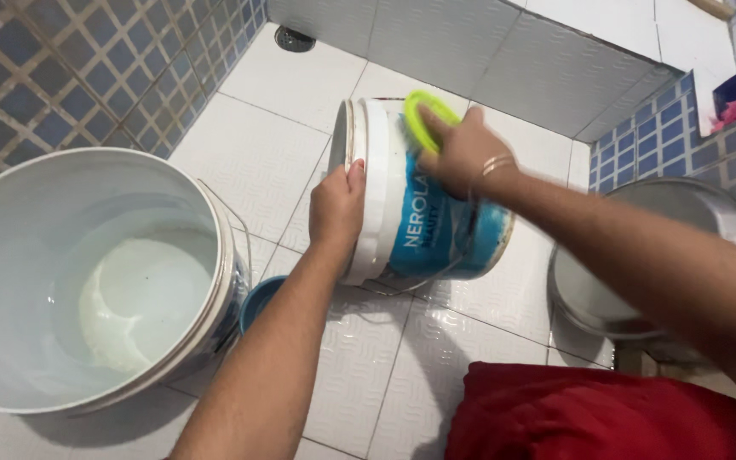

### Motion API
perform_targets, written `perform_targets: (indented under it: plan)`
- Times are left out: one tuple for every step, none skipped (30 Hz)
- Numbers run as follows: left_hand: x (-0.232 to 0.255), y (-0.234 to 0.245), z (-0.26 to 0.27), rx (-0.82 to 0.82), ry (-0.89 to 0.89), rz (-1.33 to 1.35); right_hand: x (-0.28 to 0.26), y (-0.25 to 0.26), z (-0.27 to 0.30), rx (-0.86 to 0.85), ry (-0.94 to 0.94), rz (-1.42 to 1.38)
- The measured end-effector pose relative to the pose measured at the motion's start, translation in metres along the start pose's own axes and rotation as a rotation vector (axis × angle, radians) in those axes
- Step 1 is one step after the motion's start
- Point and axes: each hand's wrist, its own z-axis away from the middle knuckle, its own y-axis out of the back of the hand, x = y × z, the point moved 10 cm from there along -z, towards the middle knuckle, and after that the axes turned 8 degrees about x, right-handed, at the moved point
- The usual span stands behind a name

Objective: The person pours water from a bucket onto the floor using a blue cup, then uses a green scrub brush to clean the inside and outside of a white bucket. The person repeatedly scrubs the bucket while holding it tilted and rinses it with water.

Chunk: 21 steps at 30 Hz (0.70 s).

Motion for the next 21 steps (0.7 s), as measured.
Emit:
perform_targets:
  plan:
    - [0.000, 0.001, -0.001, 0.013, -0.003, -0.016, -0.004, 0.005, 0.000, 0.000, 0.006, -0.016]
    - [0.000, 0.002, -0.002, 0.027, -0.005, -0.033, -0.008, 0.010, 0.002, 0.001, 0.011, -0.032]
    - [0.000, 0.002, -0.005, 0.037, -0.012, -0.050, -0.010, 0.014, 0.008, 0.002, 0.013, -0.052]
    - [-0.001, 0.001, -0.007, 0.038, -0.018, -0.050, -0.019, 0.012, 0.025, 0.024, 0.105, 0.018]
    - [-0.003, 0.000, -0.005, 0.038, -0.015, -0.053, -0.028, 0.002, 0.049, 0.035, 0.201, 0.089]
    - [-0.005, 0.000, -0.003, 0.039, -0.012, -0.056, -0.036, 0.001, 0.069, 0.097, 0.319, 0.130]
    - [-0.005, 0.000, -0.005, 0.039, -0.014, -0.078, -0.044, 0.007, 0.080, 0.172, 0.437, 0.167]
    - [-0.005, 0.000, -0.008, 0.040, -0.017, -0.100, -0.052, 0.014, 0.084, 0.246, 0.555, 0.205]
    - [-0.005, -0.001, -0.007, 0.034, -0.015, -0.123, -0.031, 0.007, 0.075, 0.152, 0.375, 0.188]
    - [-0.005, -0.003, -0.007, 0.023, -0.019, -0.103, -0.010, 0.004, 0.060, 0.057, 0.194, 0.169]
    - [-0.005, -0.004, -0.006, 0.018, -0.018, -0.083, 0.010, 0.002, 0.043, -0.038, 0.020, 0.154]
    - [-0.004, -0.004, -0.005, 0.013, -0.016, -0.063, 0.010, 0.006, 0.033, -0.014, 0.035, 0.125]
    - [-0.006, -0.001, -0.006, 0.019, -0.001, -0.090, 0.007, 0.005, 0.027, 0.011, 0.052, 0.092]
    - [-0.007, 0.001, -0.006, 0.025, 0.014, -0.117, 0.005, 0.004, 0.023, 0.036, 0.068, 0.059]
    - [-0.005, -0.002, -0.006, 0.024, 0.025, -0.135, 0.003, 0.000, 0.024, 0.043, 0.145, 0.107]
    - [-0.001, -0.005, -0.006, 0.020, 0.026, -0.117, 0.000, -0.011, 0.036, 0.049, 0.223, 0.156]
    - [-0.001, -0.004, -0.006, 0.020, 0.031, -0.104, -0.006, -0.027, 0.054, 0.050, 0.306, 0.202]
    - [0.000, -0.004, -0.005, 0.020, 0.036, -0.090, -0.010, -0.033, 0.069, 0.097, 0.399, 0.212]
    - [-0.001, -0.001, -0.006, 0.017, 0.042, -0.097, -0.016, -0.034, 0.078, 0.147, 0.496, 0.217]
    - [-0.002, 0.002, -0.007, 0.015, 0.048, -0.103, -0.022, -0.032, 0.081, 0.197, 0.593, 0.220]
    - [-0.002, 0.001, -0.007, 0.006, 0.052, -0.106, -0.008, -0.031, 0.074, 0.188, 0.494, 0.201]
